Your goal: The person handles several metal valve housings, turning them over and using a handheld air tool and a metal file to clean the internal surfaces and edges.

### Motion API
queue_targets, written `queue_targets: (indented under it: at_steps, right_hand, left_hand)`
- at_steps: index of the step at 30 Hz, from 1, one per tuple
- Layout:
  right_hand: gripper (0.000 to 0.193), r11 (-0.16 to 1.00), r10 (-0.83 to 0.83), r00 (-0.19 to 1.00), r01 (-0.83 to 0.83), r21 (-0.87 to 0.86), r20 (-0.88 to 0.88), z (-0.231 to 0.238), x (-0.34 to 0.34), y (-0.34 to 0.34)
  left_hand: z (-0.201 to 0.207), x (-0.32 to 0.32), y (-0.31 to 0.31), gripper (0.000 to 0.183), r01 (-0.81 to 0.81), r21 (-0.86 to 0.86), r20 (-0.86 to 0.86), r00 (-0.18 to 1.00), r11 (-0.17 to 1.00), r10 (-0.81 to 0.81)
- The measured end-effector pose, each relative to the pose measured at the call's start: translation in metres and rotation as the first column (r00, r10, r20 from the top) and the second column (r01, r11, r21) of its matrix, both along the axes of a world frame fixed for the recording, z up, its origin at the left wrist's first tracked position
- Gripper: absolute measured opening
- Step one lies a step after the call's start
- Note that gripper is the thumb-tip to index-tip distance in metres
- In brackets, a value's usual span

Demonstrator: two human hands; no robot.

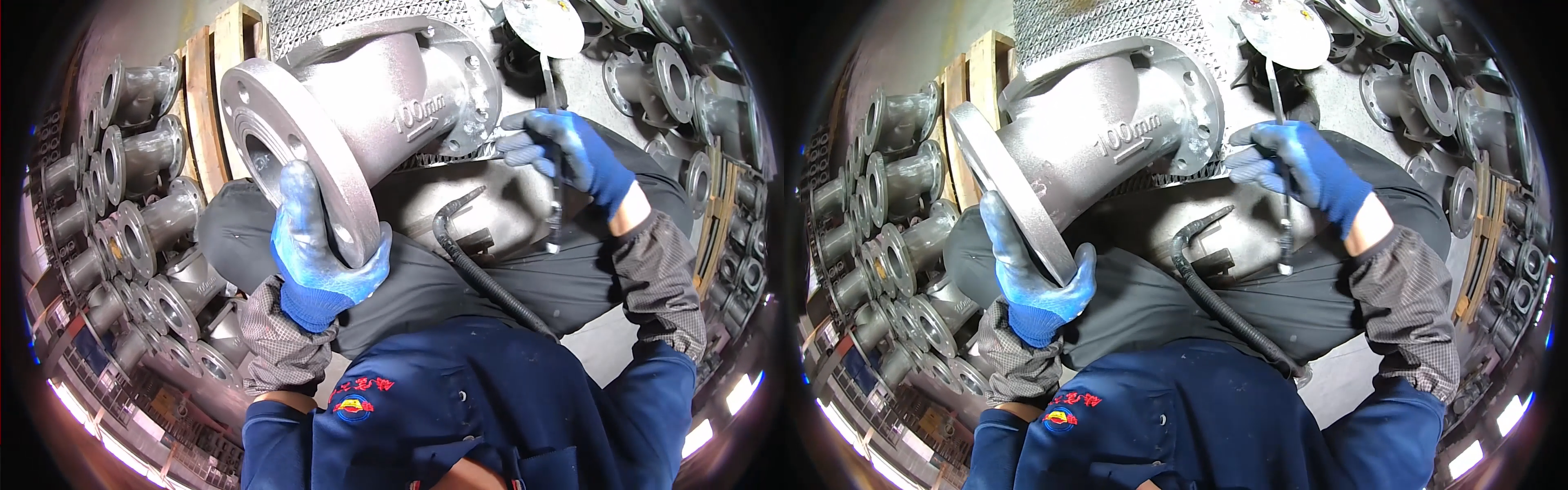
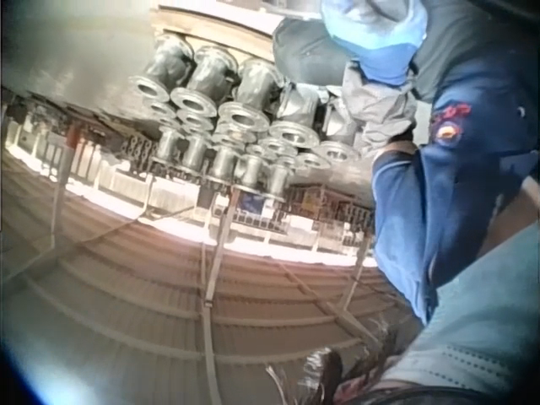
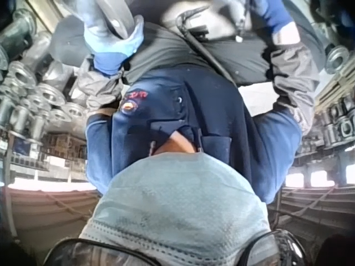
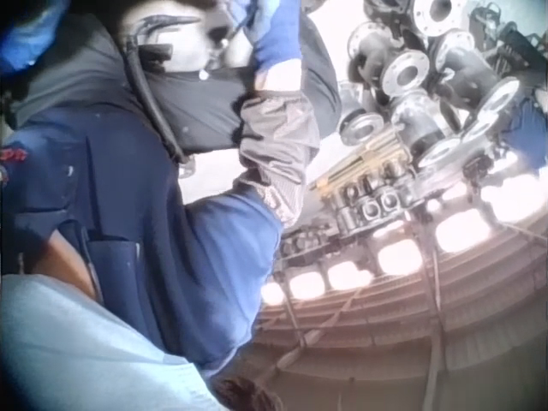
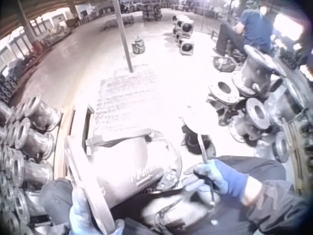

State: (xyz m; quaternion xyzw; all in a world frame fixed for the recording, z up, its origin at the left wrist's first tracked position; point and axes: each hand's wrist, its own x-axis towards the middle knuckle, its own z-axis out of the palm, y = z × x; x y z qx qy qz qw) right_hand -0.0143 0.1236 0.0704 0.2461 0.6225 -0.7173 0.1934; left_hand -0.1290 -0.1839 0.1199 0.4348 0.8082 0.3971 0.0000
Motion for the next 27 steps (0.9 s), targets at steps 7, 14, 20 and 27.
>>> queue_targets:
  at_steps: [7,14,20,27]
  right_hand:
    - [0.043,0.831,-0.555,0.824,0.556,0.022,0.113,0.014,0.051,-0.064]
    - [0.038,0.785,-0.618,0.785,0.615,0.078,0.026,-0.003,0.054,-0.087]
    - [0.043,0.776,-0.504,0.847,0.529,0.343,-0.166,-0.001,0.016,-0.041]
    - [0.045,0.533,-0.475,0.853,0.474,0.701,-0.216,-0.061,0.013,0.061]
  left_hand:
    - [-0.001,-0.001,-0.007,0.104,-0.029,-0.075,0.015,0.999,0.997,0.031]
    - [-0.003,0.003,-0.011,0.104,-0.027,-0.094,0.073,0.997,0.995,0.034]
    - [-0.005,0.0,-0.009,0.104,-0.018,-0.086,0.035,0.999,0.996,0.021]
    - [-0.006,0.006,-0.011,0.103,-0.036,-0.069,0.077,0.996,0.997,0.042]
